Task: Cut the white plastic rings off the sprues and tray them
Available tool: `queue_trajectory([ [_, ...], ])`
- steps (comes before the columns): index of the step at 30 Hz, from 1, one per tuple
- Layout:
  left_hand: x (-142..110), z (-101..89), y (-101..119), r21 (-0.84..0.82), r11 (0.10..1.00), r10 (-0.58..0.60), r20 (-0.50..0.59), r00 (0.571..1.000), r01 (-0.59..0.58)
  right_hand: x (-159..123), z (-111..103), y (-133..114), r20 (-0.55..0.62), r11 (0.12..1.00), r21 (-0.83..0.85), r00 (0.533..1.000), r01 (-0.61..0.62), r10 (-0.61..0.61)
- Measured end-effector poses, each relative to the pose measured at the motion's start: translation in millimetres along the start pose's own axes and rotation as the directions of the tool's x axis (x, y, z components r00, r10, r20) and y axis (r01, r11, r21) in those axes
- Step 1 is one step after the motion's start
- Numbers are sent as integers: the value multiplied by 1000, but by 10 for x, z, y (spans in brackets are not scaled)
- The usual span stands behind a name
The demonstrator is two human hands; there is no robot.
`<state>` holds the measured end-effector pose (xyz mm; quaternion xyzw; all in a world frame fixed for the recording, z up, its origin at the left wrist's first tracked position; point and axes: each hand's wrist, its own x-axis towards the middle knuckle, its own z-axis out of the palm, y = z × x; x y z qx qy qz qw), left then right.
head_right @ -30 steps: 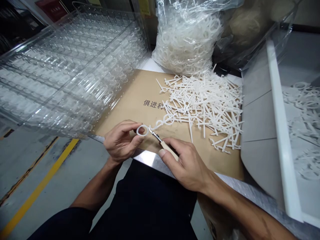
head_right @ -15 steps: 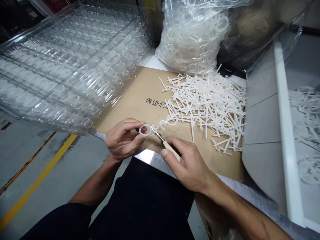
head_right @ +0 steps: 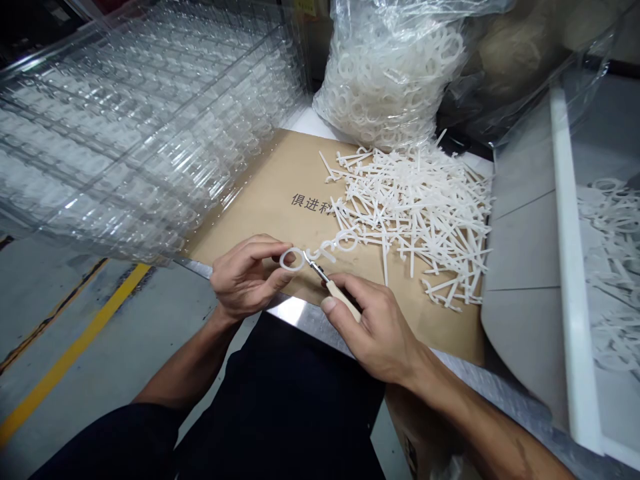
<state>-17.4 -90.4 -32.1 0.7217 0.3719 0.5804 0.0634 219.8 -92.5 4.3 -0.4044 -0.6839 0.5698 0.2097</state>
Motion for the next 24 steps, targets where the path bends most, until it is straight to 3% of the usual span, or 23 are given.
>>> queue_trajectory([
  [24,25,15,15,16,1000,-13,-9,1000,13,-1,-10,-6,16,999,39,1000,1,-2],
])
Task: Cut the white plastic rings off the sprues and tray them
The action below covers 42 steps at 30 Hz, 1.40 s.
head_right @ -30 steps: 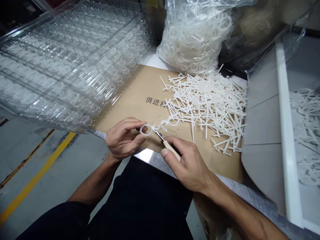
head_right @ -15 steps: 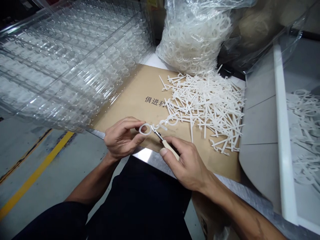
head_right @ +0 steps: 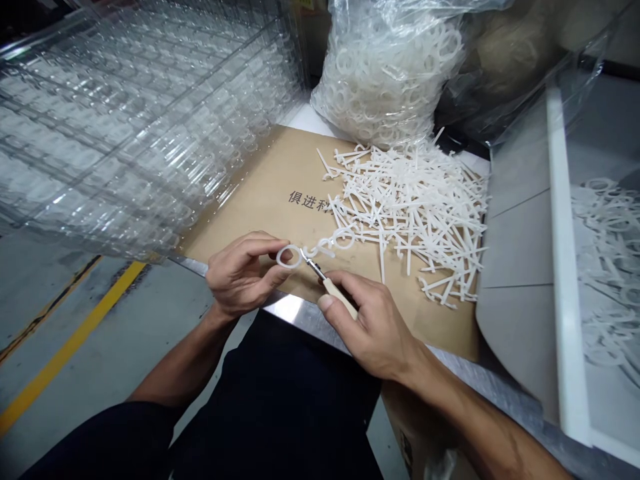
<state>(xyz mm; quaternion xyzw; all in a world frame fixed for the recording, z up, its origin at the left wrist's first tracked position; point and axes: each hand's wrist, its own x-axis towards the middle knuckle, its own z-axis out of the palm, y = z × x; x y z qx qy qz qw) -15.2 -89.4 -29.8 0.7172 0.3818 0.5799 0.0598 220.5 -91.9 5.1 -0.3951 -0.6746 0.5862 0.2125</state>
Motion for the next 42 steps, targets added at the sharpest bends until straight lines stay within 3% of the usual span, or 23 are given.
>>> queue_trajectory([
  [25,-2,-2,-2,27,1000,1,-6,1000,0,-2,5,-15,-9,998,54,1000,-14,14],
  [42,-14,3,-1,3,1000,-20,5,1000,20,-9,-2,-5,-4,1000,2,1000,-8,8],
])
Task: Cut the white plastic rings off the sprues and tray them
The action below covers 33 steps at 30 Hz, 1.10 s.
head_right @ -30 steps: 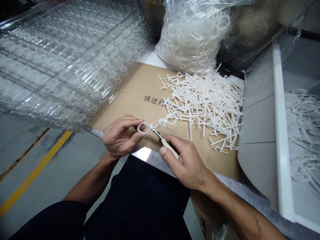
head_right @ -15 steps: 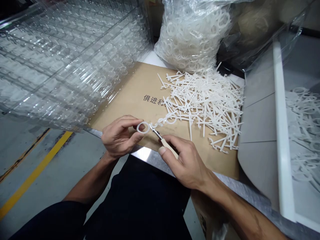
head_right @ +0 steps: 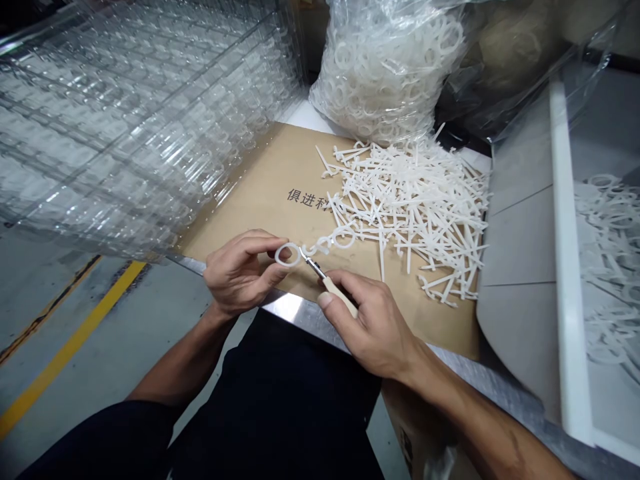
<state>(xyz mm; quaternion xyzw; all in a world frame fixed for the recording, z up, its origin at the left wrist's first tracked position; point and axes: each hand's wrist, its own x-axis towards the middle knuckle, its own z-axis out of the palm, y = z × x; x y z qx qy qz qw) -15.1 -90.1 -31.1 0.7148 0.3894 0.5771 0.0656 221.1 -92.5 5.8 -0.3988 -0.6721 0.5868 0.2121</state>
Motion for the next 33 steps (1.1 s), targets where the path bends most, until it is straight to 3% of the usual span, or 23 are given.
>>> queue_trajectory([
  [15,-3,-1,-9,-31,999,-17,32,999,18,36,55,2,-18,982,-174,997,70,-75],
  [23,-46,-5,-54,-51,998,-48,-54,997,45,68,33,99,-32,998,-53,999,-22,20],
  [33,-83,-22,-76,-92,994,-66,-102,993,57,51,10,51,13,998,-51,1000,-27,28],
])
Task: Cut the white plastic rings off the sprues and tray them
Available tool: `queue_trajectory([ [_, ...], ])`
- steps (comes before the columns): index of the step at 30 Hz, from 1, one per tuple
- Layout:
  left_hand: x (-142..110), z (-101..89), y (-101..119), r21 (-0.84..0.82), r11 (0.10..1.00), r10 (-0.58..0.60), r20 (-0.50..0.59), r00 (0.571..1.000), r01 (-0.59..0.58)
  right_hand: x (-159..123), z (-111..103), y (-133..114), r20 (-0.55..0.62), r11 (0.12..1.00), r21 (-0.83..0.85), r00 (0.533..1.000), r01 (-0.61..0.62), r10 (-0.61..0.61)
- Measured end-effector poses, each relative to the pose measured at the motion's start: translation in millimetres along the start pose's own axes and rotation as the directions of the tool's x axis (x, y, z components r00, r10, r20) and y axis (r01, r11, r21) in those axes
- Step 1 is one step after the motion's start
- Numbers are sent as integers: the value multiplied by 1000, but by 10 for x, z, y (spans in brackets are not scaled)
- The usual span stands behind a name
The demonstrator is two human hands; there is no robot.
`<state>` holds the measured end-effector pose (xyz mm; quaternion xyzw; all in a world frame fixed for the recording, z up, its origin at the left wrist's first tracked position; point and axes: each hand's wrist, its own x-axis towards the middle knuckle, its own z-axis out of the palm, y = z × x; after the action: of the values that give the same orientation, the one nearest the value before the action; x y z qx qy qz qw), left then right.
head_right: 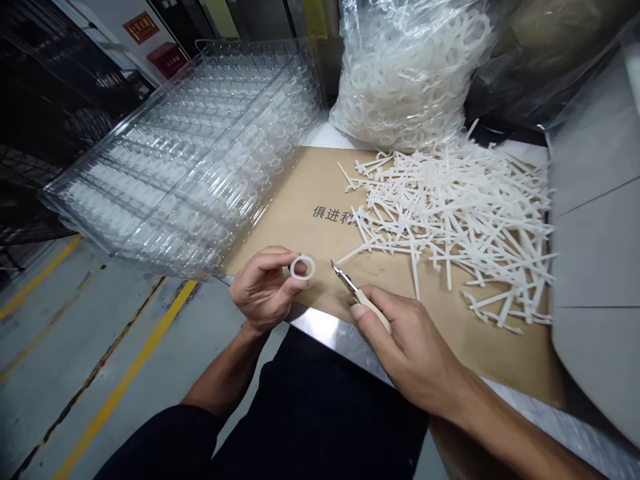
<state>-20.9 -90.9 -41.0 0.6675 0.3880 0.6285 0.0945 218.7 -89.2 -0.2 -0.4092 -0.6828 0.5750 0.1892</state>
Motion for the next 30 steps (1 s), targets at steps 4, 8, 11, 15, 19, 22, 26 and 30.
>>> queue_trajectory([
  [4,10,-13,21,-19,1000,-9,9,1000,9,15,3,-2,9,1000,15,1000,-22,22],
  [8,21,-17,34,-17,1000,-3,8,1000,3,1,3,11,16,998,31,999,-47,46],
  [11,27,-14,35,-14,1000,0,8,1000,1,-11,2,13,26,997,47,998,-65,63],
  [15,36,-9,38,-1,1000,5,11,1000,-5,-11,-5,4,37,995,68,997,-77,75],
  [19,47,-7,43,10,1000,18,9,1000,-18,-14,-12,11,37,995,60,996,-84,82],
  [22,50,-7,48,15,1000,11,3,1000,-11,-18,-12,23,20,997,45,998,-65,64],
  [26,46,-8,51,29,1000,6,9,1000,-6,-8,-11,8,18,998,40,999,-51,50],
  [30,40,-6,48,51,999,7,9,1000,-7,2,-14,-17,21,998,41,999,-39,38],
])
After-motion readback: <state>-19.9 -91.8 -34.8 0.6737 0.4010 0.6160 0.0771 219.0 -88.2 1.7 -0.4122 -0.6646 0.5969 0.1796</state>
